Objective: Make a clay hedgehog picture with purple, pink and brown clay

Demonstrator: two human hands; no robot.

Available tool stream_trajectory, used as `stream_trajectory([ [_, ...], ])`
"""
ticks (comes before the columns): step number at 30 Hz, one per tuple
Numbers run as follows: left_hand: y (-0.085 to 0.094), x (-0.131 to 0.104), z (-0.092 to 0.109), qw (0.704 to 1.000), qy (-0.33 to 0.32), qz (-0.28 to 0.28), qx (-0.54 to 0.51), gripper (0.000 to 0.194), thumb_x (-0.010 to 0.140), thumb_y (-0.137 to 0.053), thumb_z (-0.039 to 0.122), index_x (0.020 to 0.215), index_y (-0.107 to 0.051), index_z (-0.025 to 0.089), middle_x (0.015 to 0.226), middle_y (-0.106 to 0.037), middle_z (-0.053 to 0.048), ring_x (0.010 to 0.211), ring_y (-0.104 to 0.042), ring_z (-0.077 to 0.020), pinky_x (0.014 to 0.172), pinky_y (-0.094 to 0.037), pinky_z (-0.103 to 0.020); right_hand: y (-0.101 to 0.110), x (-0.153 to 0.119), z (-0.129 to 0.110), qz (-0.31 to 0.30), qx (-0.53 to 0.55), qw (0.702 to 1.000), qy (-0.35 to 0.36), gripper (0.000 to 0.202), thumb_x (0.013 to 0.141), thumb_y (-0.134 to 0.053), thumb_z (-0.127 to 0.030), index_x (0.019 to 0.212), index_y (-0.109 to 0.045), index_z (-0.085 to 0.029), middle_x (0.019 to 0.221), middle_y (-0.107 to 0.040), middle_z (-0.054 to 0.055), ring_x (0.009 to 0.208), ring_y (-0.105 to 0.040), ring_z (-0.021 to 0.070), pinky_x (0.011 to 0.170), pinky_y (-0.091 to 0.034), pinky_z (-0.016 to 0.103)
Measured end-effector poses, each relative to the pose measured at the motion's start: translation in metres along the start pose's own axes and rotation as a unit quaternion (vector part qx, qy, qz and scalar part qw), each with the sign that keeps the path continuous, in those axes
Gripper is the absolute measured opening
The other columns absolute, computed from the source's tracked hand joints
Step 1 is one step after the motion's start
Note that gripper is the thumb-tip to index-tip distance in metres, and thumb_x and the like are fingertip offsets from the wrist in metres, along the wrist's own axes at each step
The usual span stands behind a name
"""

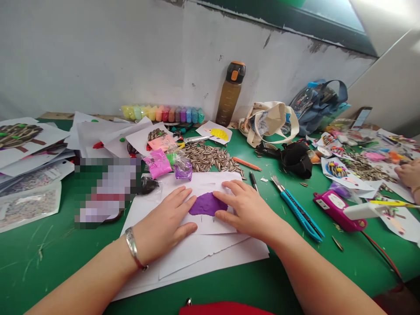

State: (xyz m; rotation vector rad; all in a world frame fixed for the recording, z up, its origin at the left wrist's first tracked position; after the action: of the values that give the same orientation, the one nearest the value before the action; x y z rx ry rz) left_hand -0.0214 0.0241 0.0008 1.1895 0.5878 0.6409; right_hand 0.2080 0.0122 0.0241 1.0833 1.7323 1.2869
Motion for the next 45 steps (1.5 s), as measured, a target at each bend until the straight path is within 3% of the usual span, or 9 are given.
stream_trajectory([
  [5, -0.002, 0.001, -0.002, 1.000, -0.002, 0.013, -0.008, 0.060, 0.091, -0.054, 0.043, 0.141, -0.046, 0.011, 0.151, -0.038, -0.017, 0.141, -0.030, -0.0347, 0.113, -0.033, -0.053, 0.000, 0.001, -0.002, 0.002, -0.001, 1.000, -0.007, 0.047, 0.090, -0.051, -0.054, 0.130, -0.059, -0.031, 0.136, -0.053, 0.009, 0.125, -0.043, 0.0325, 0.102, -0.038, 0.052],
  [9, -0.001, 0.001, -0.002, 0.999, -0.007, 0.030, -0.015, 0.059, 0.090, -0.055, 0.042, 0.140, -0.047, 0.012, 0.150, -0.040, -0.016, 0.140, -0.032, -0.0346, 0.113, -0.035, -0.051, 0.001, -0.001, 0.005, -0.003, 0.037, 0.999, -0.014, 0.051, 0.092, -0.047, -0.056, 0.137, -0.052, -0.033, 0.140, -0.051, 0.007, 0.128, -0.043, 0.0296, 0.105, -0.037, 0.050],
  [14, 0.000, 0.001, 0.000, 1.000, 0.002, 0.008, -0.011, 0.059, 0.091, -0.054, 0.041, 0.141, -0.046, 0.012, 0.151, -0.038, -0.017, 0.141, -0.031, -0.0348, 0.114, -0.033, -0.052, 0.000, -0.001, -0.002, -0.010, -0.010, 1.000, -0.006, 0.050, 0.090, -0.051, -0.055, 0.135, -0.055, -0.034, 0.142, -0.048, 0.010, 0.131, -0.038, 0.0360, 0.104, -0.035, 0.056],
  [17, 0.000, 0.001, 0.000, 1.000, 0.004, 0.008, -0.012, 0.059, 0.090, -0.055, 0.041, 0.141, -0.046, 0.012, 0.151, -0.038, -0.017, 0.141, -0.031, -0.0351, 0.114, -0.033, -0.052, 0.000, 0.000, -0.003, -0.008, -0.011, 1.000, -0.007, 0.049, 0.090, -0.050, -0.055, 0.134, -0.056, -0.033, 0.140, -0.050, 0.010, 0.129, -0.041, 0.0345, 0.104, -0.036, 0.054],
  [22, -0.001, 0.000, -0.001, 1.000, -0.005, 0.018, -0.011, 0.059, 0.090, -0.054, 0.041, 0.141, -0.046, 0.011, 0.151, -0.038, -0.018, 0.141, -0.031, -0.0353, 0.113, -0.035, -0.053, 0.000, -0.001, 0.002, -0.017, 0.029, 0.999, -0.019, 0.055, 0.091, -0.045, -0.059, 0.141, -0.048, -0.036, 0.147, -0.044, 0.008, 0.134, -0.037, 0.0319, 0.108, -0.033, 0.053],
  [28, 0.000, -0.001, -0.001, 0.999, -0.016, 0.037, -0.016, 0.056, 0.091, -0.053, 0.042, 0.139, -0.048, 0.014, 0.150, -0.041, -0.016, 0.140, -0.033, -0.0338, 0.112, -0.036, -0.051, -0.007, 0.004, -0.010, -0.021, -0.017, 1.000, -0.012, 0.054, 0.090, -0.049, -0.057, 0.138, -0.051, -0.034, 0.150, -0.040, 0.010, 0.139, -0.029, 0.0372, 0.109, -0.022, 0.063],
  [36, -0.003, -0.002, -0.003, 0.998, -0.021, 0.060, -0.029, 0.056, 0.090, -0.055, 0.043, 0.139, -0.047, 0.017, 0.149, -0.042, -0.014, 0.140, -0.034, -0.0330, 0.113, -0.036, -0.049, -0.006, 0.002, 0.000, -0.017, 0.042, 0.999, -0.004, 0.057, 0.093, -0.041, -0.060, 0.143, -0.045, -0.033, 0.149, -0.041, 0.009, 0.138, -0.033, 0.0309, 0.110, -0.029, 0.055],
  [45, -0.002, -0.001, -0.002, 0.999, -0.013, 0.042, -0.023, 0.056, 0.091, -0.053, 0.043, 0.139, -0.047, 0.015, 0.149, -0.042, -0.015, 0.140, -0.033, -0.0333, 0.113, -0.036, -0.050, -0.007, 0.004, -0.008, 0.000, 0.004, 1.000, 0.005, 0.051, 0.091, -0.048, -0.057, 0.136, -0.054, -0.032, 0.145, -0.047, 0.009, 0.135, -0.036, 0.0341, 0.108, -0.031, 0.056],
])
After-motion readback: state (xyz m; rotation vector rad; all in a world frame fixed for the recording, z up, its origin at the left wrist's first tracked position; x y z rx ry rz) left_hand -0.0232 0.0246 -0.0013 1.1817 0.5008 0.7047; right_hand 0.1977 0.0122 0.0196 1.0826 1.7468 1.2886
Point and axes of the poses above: each hand's wrist, its own x-axis towards the middle knuckle, its own y-axis out of the back of the hand, z = x × y, the point moved 2 cm from there along x, towards the middle knuckle
